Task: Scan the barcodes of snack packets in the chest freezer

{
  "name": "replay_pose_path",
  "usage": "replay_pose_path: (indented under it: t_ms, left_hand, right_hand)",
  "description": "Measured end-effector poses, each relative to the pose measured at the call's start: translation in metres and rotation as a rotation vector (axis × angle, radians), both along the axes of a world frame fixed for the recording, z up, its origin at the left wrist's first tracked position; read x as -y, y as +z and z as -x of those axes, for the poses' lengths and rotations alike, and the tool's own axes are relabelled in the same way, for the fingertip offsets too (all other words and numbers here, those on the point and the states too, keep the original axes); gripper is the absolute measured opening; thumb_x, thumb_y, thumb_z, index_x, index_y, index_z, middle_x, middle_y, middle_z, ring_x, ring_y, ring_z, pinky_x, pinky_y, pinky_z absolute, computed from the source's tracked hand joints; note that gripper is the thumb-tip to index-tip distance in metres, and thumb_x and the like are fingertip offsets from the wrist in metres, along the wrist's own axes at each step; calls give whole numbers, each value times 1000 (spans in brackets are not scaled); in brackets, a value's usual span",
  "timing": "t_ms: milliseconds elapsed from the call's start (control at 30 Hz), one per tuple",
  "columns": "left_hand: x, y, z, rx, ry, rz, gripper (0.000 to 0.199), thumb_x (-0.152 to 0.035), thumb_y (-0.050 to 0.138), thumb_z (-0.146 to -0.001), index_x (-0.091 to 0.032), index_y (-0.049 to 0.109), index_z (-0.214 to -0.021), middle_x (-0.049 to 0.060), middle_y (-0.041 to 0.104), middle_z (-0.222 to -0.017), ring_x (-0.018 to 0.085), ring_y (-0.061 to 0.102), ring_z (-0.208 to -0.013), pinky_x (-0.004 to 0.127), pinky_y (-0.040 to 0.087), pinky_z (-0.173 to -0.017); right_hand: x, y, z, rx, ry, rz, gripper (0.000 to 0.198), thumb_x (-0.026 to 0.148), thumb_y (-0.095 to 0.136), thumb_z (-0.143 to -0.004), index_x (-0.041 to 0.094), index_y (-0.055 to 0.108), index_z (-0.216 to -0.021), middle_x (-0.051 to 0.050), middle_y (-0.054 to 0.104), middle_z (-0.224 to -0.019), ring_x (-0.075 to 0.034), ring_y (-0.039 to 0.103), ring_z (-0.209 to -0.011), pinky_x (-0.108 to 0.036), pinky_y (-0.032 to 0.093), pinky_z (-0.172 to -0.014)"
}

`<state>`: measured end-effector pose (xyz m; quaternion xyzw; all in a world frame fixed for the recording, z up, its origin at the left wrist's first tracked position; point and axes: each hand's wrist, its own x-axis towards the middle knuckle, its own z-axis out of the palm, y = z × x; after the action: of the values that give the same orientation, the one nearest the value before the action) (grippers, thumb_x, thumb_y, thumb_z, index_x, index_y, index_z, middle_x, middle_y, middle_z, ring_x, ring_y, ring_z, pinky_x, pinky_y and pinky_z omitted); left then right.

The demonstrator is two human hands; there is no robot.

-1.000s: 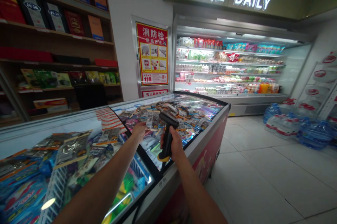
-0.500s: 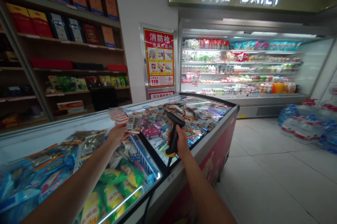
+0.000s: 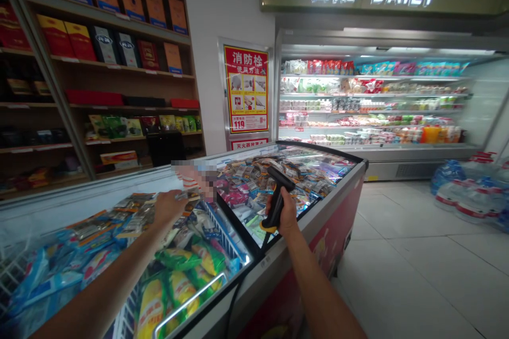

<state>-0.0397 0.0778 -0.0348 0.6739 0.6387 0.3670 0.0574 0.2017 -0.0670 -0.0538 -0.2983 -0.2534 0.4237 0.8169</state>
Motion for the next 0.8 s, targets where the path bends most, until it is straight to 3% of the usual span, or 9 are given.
replay_pose_path:
  t_ms: [67,133,200,300,467,600,667,800]
  left_hand:
    - [9,-2,-8,-198,-17,-37,40,-23,47,-71,-14,58,-108,14,53,-118,31,43,-113,44,37,-90]
    - [17,-7,-16,-370,-128,-73,42,-21,41,-75,-19,54,-115,11,45,-127,29,39,-116,45,36,-90]
    - [19,-14,-21,-515,-235,-78,42,-18,37,-77,-22,54,-115,9,42,-131,28,33,-121,47,31,-94]
    - [12,-23,-19,-584,-225,-45,44,-13,31,-79,-25,54,-115,8,41,-132,28,27,-125,52,26,-95]
    - [-6,-21,-3,-589,-98,-45,44,-14,28,-80,-22,55,-114,12,47,-126,31,32,-121,55,25,-93]
    - [-5,-7,-20,-505,-71,-109,41,-15,31,-79,-17,56,-111,14,45,-127,31,33,-121,54,25,-94]
    - [1,-1,-46,-392,-170,-79,41,-18,37,-77,-17,54,-114,13,46,-128,28,37,-119,45,30,-93]
    - [11,-4,-114,-117,-467,208,32,-29,49,-74,-15,60,-100,11,63,-103,22,57,-96,30,41,-79]
  right_hand:
    - [1,-1,-1,-3,0,0,32,45,55,-68,16,58,-82,1,57,-52,-10,48,-39,-21,39,-35]
    - [1,-1,-2,-8,3,4,32,45,55,-68,16,58,-83,1,57,-53,-10,47,-39,-21,39,-35]
    - [1,-2,-3,-14,9,4,32,45,54,-68,17,57,-83,1,56,-53,-9,47,-39,-20,39,-35]
    - [3,-2,-6,-13,2,6,33,46,55,-67,17,56,-82,1,56,-53,-9,48,-40,-20,39,-35]
    - [7,-5,-17,-24,-52,23,32,46,57,-65,17,56,-79,1,56,-52,-9,47,-39,-21,40,-36]
    - [9,-9,-25,-63,-87,35,30,46,56,-65,18,56,-77,1,56,-52,-10,47,-40,-21,39,-35]
    - [9,-11,-27,-82,-87,29,30,46,57,-65,19,55,-77,2,56,-52,-9,47,-40,-20,39,-35]
    - [9,-13,-27,-86,-87,27,30,46,57,-65,18,55,-76,2,56,-52,-9,47,-40,-20,39,-35]
